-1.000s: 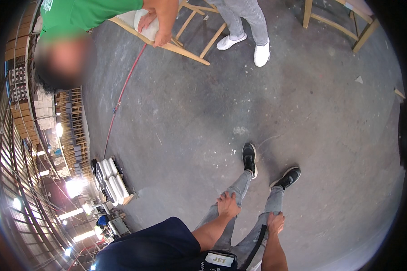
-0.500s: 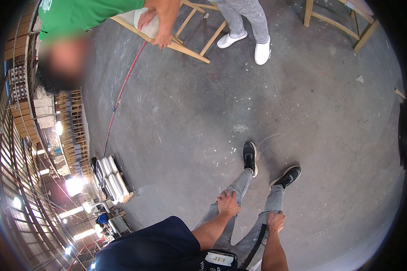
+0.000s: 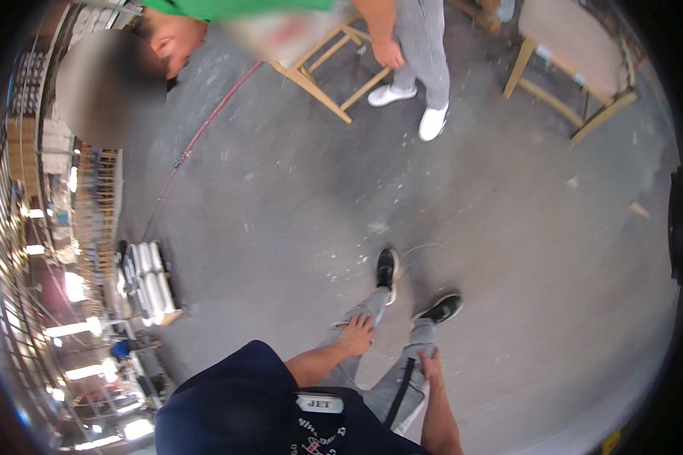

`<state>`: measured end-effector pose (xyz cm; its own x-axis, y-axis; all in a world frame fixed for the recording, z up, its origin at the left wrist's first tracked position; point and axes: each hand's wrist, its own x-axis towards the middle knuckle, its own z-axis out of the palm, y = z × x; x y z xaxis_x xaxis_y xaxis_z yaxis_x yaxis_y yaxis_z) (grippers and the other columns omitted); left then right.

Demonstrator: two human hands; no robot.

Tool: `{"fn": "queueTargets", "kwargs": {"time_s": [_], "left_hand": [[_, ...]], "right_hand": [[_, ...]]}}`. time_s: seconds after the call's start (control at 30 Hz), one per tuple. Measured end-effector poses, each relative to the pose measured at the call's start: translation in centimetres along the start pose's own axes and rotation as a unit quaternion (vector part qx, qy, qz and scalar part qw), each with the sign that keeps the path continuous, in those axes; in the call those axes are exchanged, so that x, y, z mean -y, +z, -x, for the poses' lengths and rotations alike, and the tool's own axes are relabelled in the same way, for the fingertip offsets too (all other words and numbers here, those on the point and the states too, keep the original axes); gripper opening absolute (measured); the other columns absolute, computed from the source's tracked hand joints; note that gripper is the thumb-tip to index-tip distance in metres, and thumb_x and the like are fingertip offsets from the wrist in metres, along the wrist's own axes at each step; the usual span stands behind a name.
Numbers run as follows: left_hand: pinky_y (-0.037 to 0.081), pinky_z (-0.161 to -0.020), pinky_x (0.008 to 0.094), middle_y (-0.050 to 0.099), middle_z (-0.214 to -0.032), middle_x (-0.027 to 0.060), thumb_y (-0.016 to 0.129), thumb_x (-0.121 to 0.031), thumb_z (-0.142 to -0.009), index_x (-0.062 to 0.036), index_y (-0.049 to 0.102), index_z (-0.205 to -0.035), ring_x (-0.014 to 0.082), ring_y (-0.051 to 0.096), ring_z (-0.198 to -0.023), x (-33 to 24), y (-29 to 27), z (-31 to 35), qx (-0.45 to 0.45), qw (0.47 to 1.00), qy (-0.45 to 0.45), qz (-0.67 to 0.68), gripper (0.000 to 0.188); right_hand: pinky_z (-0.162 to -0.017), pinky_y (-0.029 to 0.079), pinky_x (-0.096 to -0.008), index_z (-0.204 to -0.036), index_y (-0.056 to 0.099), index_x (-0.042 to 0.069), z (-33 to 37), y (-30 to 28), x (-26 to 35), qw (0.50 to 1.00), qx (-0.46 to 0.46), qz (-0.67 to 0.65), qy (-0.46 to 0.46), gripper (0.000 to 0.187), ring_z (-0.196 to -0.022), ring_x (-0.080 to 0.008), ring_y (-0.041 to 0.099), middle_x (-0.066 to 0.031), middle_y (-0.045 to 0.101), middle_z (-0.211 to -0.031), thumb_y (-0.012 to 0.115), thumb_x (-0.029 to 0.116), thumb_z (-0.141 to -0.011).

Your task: The person removes a cushion from a wooden chair, staples fabric onto the foam, trims excess fabric with a utility knife, and places the cushion back onto the chair frame.

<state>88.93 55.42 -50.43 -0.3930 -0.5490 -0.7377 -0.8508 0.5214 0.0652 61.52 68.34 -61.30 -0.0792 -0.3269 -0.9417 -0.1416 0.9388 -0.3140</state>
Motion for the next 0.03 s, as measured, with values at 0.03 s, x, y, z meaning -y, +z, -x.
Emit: {"fn": "queueTargets", "kwargs": {"time_s": [0.03], "left_hand": [[0.032, -0.112, 0.0676, 0.052, -0.140, 0.0268, 0.070, -0.040, -0.085, -0.0060, 0.068, -0.126, 0.0527, 0.040, -0.137, -0.66, 0.76, 1.27, -0.018, 0.997, 0.057, -0.057, 0.053]], "right_hand": [[-0.116, 0.039, -0.0397, -0.160, 0.023, -0.006, 0.48, -0.24, -3.08, 0.996, 0.050, -0.073, -0.017, 0.093, -0.141, -0.0314, 0.047, -0.0260, 0.044, -0.155, 0.067, 0.045, -0.095]]}}
